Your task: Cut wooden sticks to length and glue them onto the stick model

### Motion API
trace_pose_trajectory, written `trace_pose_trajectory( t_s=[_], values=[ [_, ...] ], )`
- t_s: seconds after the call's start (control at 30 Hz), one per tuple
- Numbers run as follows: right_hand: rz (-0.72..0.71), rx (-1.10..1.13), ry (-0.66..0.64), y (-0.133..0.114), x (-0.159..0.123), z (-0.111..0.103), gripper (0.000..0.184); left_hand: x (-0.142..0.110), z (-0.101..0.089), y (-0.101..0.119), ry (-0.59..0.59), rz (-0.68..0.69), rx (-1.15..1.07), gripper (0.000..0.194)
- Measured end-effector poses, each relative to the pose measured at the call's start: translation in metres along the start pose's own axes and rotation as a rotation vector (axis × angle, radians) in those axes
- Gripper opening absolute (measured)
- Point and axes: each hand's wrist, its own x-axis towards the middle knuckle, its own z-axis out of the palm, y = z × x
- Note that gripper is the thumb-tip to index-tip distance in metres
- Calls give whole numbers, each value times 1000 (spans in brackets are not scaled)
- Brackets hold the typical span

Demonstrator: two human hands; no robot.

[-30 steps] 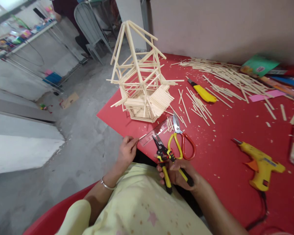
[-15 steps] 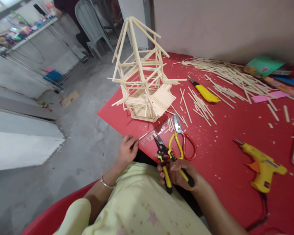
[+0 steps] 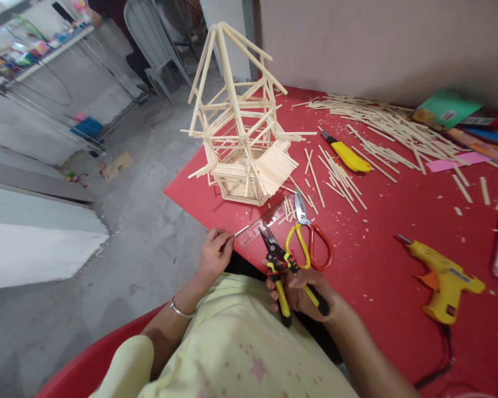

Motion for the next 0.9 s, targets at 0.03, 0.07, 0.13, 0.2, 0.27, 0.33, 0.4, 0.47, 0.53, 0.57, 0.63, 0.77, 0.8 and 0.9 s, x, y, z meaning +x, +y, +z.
trace_pose_trajectory(
  t_s=[0.03, 0.07, 0.13, 0.2, 0.27, 0.33, 0.4, 0.47, 0.53, 0.57, 0.63, 0.77, 0.8, 0.9],
  values=[
    [1, 1, 0, 0, 0, 0, 48, 0, 0, 0, 1, 1, 2, 17],
    [2, 1, -1, 0, 0, 0, 48, 0, 0, 0, 2, 1, 5, 17],
    [-3, 1, -3, 0, 0, -1, 48, -1, 0, 0, 2, -1, 7, 16],
    [-12, 4, -4, 0, 1, -1, 49, -1, 1, -1, 4, 0, 3, 16],
    [-14, 13, -7, 1, 1, -3, 51, -2, 1, -1, 9, 3, 3, 16],
    [-13, 25, -11, 1, 1, -5, 51, -1, 1, -1, 10, 8, 8, 16],
    [-11, 36, -10, 2, 1, -6, 51, -1, 1, 1, 11, 12, 12, 15],
    [-5, 37, -7, 2, 1, -7, 49, 0, 0, 3, 12, 11, 12, 15],
    [1, 35, 0, 2, 1, -7, 48, 1, -1, 6, 10, 7, 10, 14],
    [3, 33, 3, 2, 1, -7, 47, 1, -2, 7, 9, 4, 9, 14],
    [7, 30, 7, 1, 1, -7, 45, 2, -2, 8, 6, -2, 5, 14],
    [3, 33, 0, 2, 1, -7, 44, 2, 0, 6, 4, -9, 0, 14],
    [4, 34, -1, 2, 1, -7, 43, 2, 0, 6, 7, -7, -2, 14],
    [9, 26, 1, 2, 1, -8, 39, 1, 1, 4, 14, 2, -3, 14]
  ],
)
